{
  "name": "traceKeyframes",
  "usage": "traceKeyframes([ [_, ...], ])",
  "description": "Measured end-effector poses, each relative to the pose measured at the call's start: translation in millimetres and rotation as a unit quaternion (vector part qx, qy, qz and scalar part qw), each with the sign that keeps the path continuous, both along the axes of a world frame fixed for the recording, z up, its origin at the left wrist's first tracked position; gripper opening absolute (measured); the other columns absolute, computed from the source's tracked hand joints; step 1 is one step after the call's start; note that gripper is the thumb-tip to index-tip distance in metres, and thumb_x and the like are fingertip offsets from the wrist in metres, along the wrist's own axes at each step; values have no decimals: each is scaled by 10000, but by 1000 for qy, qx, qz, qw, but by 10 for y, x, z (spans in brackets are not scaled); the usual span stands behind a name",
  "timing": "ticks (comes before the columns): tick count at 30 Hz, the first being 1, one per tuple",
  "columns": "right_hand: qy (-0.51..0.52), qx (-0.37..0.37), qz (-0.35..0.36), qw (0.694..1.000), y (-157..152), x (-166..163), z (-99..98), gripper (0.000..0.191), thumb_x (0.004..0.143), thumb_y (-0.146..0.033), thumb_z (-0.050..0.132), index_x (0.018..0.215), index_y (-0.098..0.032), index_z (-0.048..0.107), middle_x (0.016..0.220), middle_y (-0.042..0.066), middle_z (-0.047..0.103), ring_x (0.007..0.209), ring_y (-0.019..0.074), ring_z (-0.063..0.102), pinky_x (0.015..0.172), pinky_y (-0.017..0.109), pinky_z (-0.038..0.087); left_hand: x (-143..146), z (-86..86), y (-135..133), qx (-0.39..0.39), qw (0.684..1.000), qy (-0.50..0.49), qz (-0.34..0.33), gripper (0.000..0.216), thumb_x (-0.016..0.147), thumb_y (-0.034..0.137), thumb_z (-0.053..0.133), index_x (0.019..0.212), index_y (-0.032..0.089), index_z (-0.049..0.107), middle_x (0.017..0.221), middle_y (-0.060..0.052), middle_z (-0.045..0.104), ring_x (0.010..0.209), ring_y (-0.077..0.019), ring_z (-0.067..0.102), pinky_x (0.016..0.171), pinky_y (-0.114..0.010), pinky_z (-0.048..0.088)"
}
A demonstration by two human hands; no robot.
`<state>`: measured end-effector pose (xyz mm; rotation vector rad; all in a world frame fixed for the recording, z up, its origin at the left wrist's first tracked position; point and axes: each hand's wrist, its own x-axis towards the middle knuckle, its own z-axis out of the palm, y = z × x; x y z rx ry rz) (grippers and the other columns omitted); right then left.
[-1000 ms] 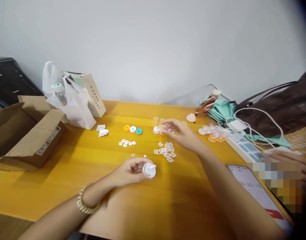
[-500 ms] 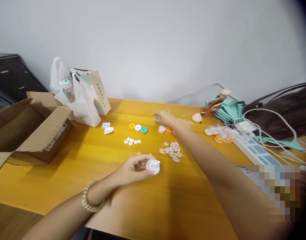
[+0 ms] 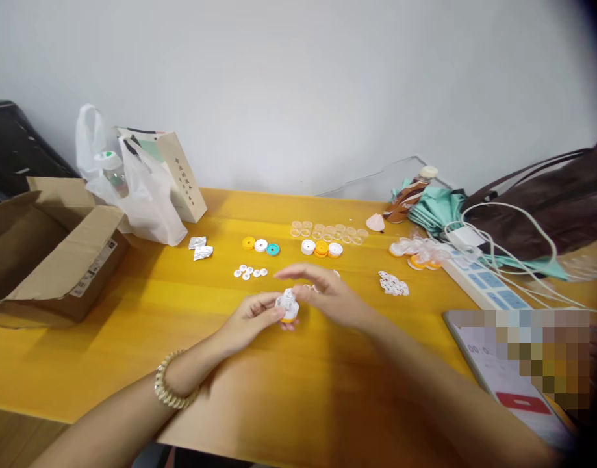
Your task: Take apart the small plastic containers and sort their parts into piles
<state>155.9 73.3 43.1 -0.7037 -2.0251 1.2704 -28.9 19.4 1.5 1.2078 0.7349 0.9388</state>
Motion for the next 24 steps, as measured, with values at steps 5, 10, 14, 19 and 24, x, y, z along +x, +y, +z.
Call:
traceKeyframes([
  [5,0,-74,-16,997,-306,46,-104,259,840,-288,564,1087,-240,624,1007,24,686,929,160,626,844,325,486,26,-11,-13,24,999,30,-16,353,794,440,620,954,126,643,833,-64,669,750,-155,625,748,-281,493],
  [10,25,-45,-89,995,-370,35,-158,182,815,-221,582,973,-228,673,1031,37,700,987,185,631,901,353,463,35,25,-36,65,995,69,-11,318,822,407,590,967,127,635,876,-63,660,771,-151,613,747,-264,483],
  [14,57,-5,-164,985,-556,-58,-218,195,840,-175,524,968,-240,657,1070,39,693,1054,199,612,991,402,397,35,109,-103,134,979,153,26,275,839,347,574,989,123,628,879,-58,655,778,-149,585,743,-254,463],
  [19,174,10,-234,957,-683,-59,-101,141,883,-221,481,887,-229,622,981,36,719,1027,195,629,1002,410,391,25,112,-149,183,957,221,32,278,833,307,573,1037,125,622,949,-79,659,855,-179,586,800,-281,455],
  [24,251,-6,-312,916,-668,194,169,109,862,-329,544,881,-225,572,865,29,728,904,197,670,870,370,491,99,37,-98,186,951,243,54,257,872,320,505,951,133,661,899,-83,673,839,-177,598,810,-289,454],
])
